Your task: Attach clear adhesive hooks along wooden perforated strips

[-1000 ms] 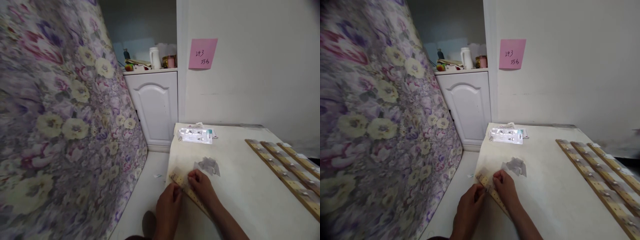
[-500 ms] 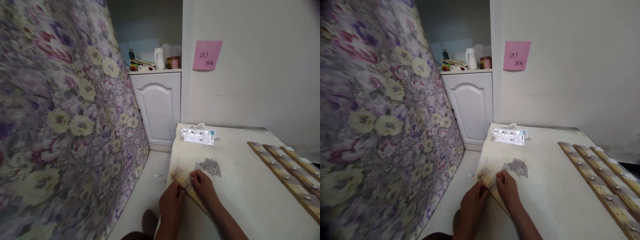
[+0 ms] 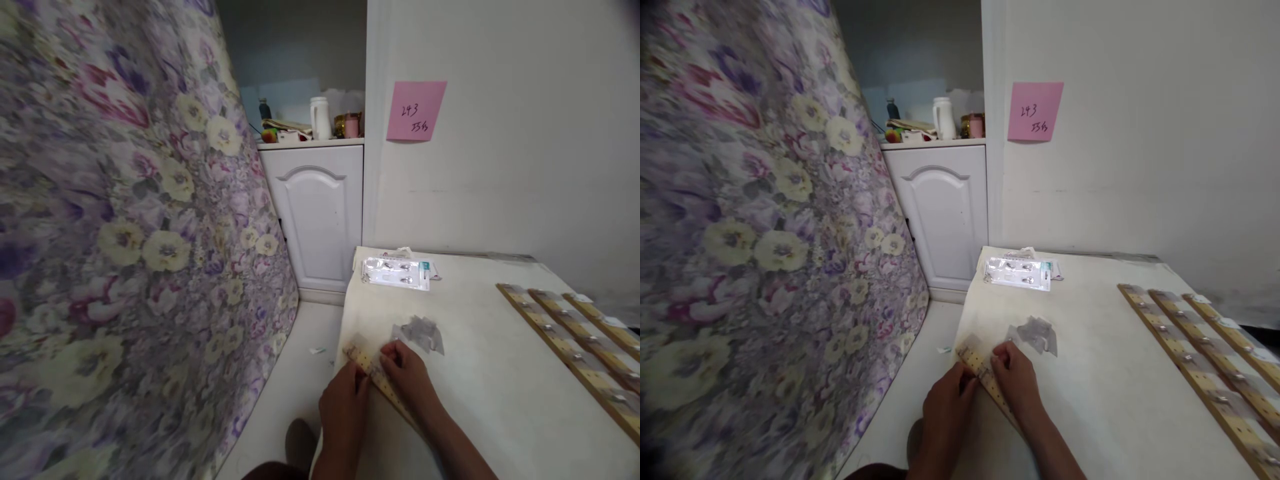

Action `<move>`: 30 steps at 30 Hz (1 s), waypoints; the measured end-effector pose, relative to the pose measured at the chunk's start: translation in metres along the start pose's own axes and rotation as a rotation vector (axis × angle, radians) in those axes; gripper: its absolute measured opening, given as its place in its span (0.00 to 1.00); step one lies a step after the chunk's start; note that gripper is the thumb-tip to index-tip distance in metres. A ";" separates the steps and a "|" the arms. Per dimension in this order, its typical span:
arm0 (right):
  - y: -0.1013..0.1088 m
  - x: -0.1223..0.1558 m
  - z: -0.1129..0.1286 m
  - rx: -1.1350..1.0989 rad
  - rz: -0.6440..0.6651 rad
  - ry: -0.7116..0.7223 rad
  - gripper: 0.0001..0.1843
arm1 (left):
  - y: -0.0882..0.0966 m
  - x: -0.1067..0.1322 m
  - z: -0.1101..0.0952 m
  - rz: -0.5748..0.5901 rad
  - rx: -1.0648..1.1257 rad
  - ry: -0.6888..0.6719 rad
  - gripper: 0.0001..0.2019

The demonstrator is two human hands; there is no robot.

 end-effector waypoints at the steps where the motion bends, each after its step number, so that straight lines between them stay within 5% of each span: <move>1: 0.000 0.000 0.000 0.001 0.002 -0.001 0.07 | 0.000 0.000 0.000 -0.005 0.000 -0.002 0.05; 30: 0.001 0.009 0.007 0.074 0.050 -0.017 0.15 | -0.002 -0.001 0.004 -0.031 0.011 -0.031 0.05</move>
Point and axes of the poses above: each hand's wrist, its own x-axis away from the middle knuckle, its own y-axis out of the back of the hand, z = x × y, the point moved 7 cm from there along -x, towards the middle knuckle, and after that the axes turned 9 degrees about x, right-handed, at the moved point
